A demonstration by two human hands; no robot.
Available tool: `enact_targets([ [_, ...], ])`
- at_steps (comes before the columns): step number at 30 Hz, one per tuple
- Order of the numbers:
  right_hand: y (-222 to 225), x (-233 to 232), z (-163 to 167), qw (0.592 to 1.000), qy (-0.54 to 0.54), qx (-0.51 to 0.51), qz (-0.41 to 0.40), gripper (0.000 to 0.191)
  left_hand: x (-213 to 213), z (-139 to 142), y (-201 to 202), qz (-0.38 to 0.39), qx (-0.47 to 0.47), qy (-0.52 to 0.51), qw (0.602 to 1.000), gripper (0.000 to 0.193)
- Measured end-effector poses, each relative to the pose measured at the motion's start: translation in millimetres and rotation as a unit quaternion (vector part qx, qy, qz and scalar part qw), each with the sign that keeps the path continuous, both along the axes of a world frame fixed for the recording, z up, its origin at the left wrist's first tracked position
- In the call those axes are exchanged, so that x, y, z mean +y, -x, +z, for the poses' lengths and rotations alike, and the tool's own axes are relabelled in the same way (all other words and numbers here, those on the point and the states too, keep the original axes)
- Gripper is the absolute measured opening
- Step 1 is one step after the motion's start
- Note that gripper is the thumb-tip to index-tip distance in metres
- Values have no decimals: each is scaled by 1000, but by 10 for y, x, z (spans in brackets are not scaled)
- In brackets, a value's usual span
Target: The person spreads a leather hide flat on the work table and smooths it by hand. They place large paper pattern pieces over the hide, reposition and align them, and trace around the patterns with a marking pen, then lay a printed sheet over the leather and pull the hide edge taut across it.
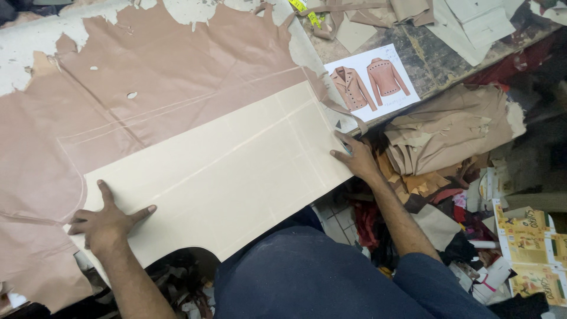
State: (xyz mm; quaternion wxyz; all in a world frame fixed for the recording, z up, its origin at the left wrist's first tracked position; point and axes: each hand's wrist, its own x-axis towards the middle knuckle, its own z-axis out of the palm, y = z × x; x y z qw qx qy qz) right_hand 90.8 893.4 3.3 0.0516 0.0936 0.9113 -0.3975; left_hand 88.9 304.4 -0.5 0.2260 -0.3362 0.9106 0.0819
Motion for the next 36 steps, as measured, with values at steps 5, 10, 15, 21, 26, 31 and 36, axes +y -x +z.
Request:
enact_targets([
  [5,9,6,-45,999,20,24,8,67,24,50,-17,-1,6,5,1000,143],
  [10,15,13,-51,1000,-2,8,4,67,47,91,-26,-7,8,8,1000,142],
  [15,-1,-10,82,997,-73,-38,11,72,52,113,-35,-8,17,6,1000,144],
  [21,-89,-57,375,981,-175,-89,-5,67,61,144,-37,-23,22,25,999,144],
  [26,-240,-143,444,967,-228,107,-40,27,40,230,-20,-3,10,35,999,140],
  [31,-27,-649,374,982,-149,111,22,27,16,335,-47,-15,12,65,998,139],
  [36,185,-1730,481,984,-69,101,131,28,-26,294,-159,-20,56,86,995,132],
])
